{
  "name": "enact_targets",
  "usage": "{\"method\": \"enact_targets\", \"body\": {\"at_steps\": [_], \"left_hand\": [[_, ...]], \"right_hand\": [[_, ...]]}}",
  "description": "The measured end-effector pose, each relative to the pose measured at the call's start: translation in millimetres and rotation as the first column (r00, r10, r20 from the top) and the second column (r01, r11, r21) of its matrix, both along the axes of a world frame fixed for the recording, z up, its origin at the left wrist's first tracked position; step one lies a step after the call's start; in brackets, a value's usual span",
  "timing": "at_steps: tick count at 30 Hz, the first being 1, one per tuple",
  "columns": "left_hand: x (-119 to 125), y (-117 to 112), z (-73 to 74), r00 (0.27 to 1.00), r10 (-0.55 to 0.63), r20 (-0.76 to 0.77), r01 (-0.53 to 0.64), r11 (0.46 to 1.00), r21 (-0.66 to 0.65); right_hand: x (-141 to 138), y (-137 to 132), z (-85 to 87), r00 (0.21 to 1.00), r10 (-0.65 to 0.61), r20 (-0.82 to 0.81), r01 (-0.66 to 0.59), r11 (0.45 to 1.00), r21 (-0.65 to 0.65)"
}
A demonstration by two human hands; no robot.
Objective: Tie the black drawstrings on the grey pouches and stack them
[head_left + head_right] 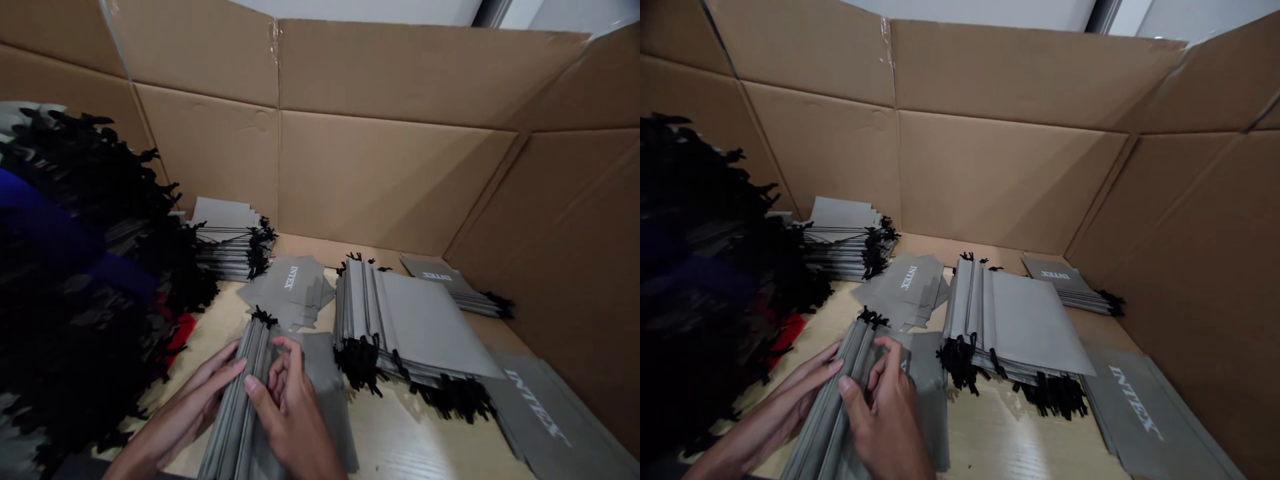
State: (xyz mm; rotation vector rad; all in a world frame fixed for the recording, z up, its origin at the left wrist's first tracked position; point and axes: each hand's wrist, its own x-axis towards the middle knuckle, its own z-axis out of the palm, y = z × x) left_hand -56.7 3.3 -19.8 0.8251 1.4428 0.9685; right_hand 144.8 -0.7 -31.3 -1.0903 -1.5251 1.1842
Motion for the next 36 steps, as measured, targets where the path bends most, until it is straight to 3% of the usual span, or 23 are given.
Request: {"method": "enact_targets", "body": {"at_steps": [5,12,17,21,26,30,36], "left_hand": [[-6.9,0.6,-7.8,0.986,0.032,0.163,-0.02,0.997,-0.074],[4.9,-1.5,12.2,0.968,0.048,0.246,-0.028,0.996,-0.086],[9.2,-3.5,15.7,0.981,0.04,0.187,-0.023,0.996,-0.088],[17.3,-5.2,18.2,0.996,0.045,0.08,-0.046,0.999,0.008],[25.1,-2.0,24.2,0.993,0.029,-0.114,-0.017,0.994,0.108],[22.2,-0.6,23.0,0.995,-0.02,-0.098,0.032,0.991,0.127],[28.9,-6.5,31.5,0.999,0.048,0.026,-0.049,0.997,0.051]], "right_hand": [[1.3,0.1,-0.1,0.998,0.007,0.057,-0.009,0.999,0.041],[2.6,-5.0,8.0,0.997,-0.002,0.075,-0.001,0.999,0.045],[7.7,-2.7,18.7,0.997,-0.061,0.038,0.06,0.998,0.013],[5.5,0.2,20.3,0.992,-0.121,0.041,0.122,0.992,-0.026],[2.7,-1.8,20.5,0.976,-0.172,0.134,0.164,0.984,0.067],[4.4,-5.0,18.0,0.979,-0.143,0.145,0.139,0.99,0.038],[5.8,-6.6,8.1,0.989,-0.149,0.009,0.15,0.988,-0.032]]}}
